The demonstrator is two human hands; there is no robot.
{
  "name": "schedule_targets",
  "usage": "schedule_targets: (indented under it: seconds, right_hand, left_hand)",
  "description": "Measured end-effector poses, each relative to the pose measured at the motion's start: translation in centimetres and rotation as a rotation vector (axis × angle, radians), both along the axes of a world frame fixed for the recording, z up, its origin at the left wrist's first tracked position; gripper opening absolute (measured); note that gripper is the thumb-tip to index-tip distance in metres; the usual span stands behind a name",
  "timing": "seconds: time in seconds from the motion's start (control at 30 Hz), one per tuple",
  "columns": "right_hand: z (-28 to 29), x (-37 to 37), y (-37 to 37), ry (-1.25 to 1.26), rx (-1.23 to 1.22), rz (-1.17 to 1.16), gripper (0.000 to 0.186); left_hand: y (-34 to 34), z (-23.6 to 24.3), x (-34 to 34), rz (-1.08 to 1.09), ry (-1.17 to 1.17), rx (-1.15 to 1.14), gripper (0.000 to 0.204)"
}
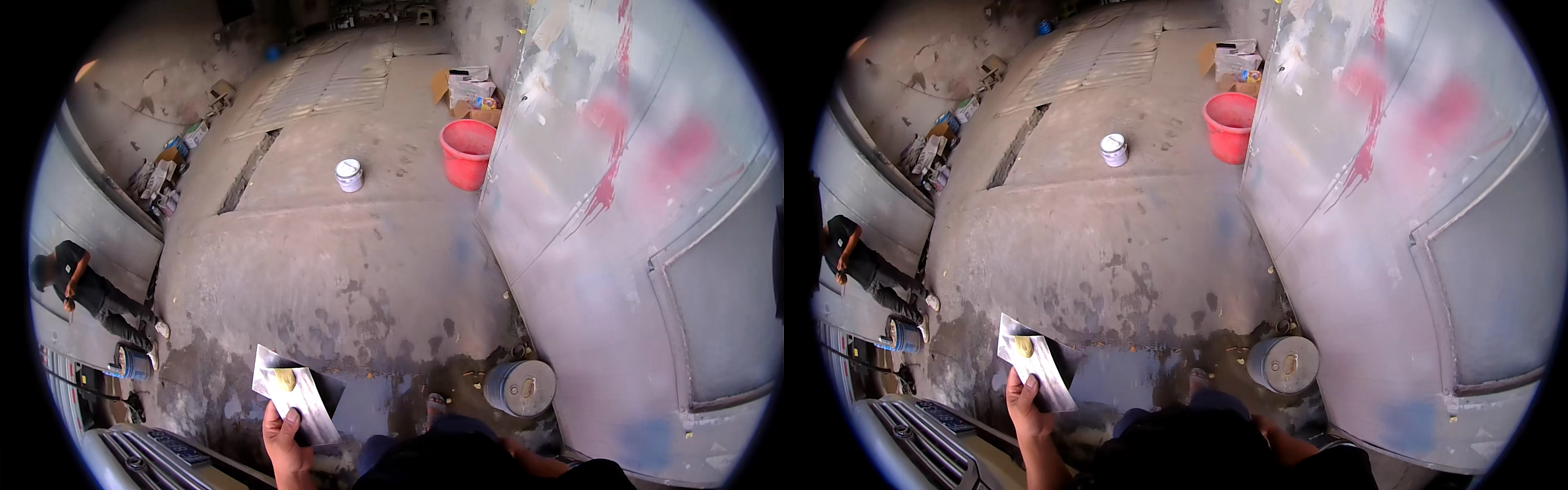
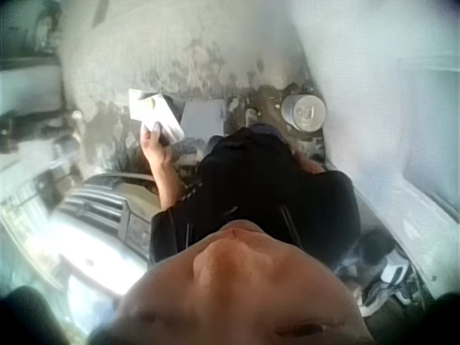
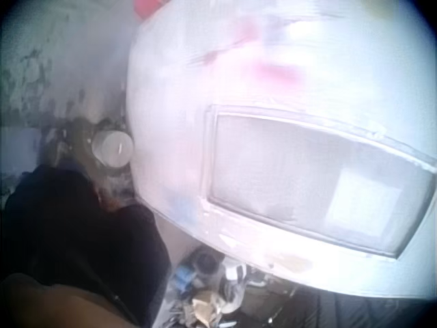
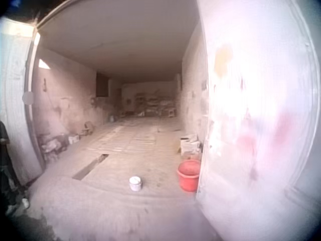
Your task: The person mixes a yellow paste with a hardener on a black mixing board using a putty knife. They then apply the mixed filler to a specific area on the front bumper of a silver van, smoothing it over the surface.
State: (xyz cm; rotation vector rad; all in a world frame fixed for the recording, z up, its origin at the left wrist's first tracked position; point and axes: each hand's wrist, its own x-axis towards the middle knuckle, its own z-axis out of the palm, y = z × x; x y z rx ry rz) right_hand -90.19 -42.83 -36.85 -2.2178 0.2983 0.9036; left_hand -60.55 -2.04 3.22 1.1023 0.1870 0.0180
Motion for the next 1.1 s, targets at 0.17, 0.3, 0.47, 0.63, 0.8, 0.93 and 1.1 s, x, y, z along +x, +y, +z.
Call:
schedule_targets:
  seconds: [0.17, 0.3, 0.47, 0.63, 0.8, 0.93, 1.1]
  right_hand:
    - [1.6, 17.5, -5.5, -0.177, -0.295, 0.360, 0.024]
    - [5.8, 32.7, -6.0, -0.160, -0.245, -0.255, 0.032]
    - [6.4, 45.3, -6.8, 0.126, 0.054, -0.868, 0.033]
    - [9.5, 55.0, -7.1, -0.142, -0.279, -0.336, 0.017]
    - [15.0, 68.4, -8.4, -0.195, -0.239, -0.344, 0.021]
    - [16.7, 78.4, -12.2, -0.243, -0.213, -0.437, 0.021]
    - [14.9, 94.8, -21.0, -0.277, -0.071, -0.790, 0.014]
  left_hand:
    - [-1.6, -2.2, 9.4, 0.003, 0.068, 0.010, 0.042]
    - [-1.9, -5.1, 19.3, 0.030, 0.099, -0.041, 0.039]
    - [-2.4, -7.2, 35.9, 0.010, 0.111, -0.074, 0.036]
    - [-3.8, -3.3, 52.0, -0.075, 0.085, -0.096, 0.037]
    - [-7.0, 0.2, 64.5, -0.194, 0.066, -0.088, 0.035]
    - [-11.7, 0.2, 73.1, -0.267, 0.065, 0.008, 0.037]
    - [-19.8, -0.1, 83.3, -0.302, 0.144, 0.106, 0.040]
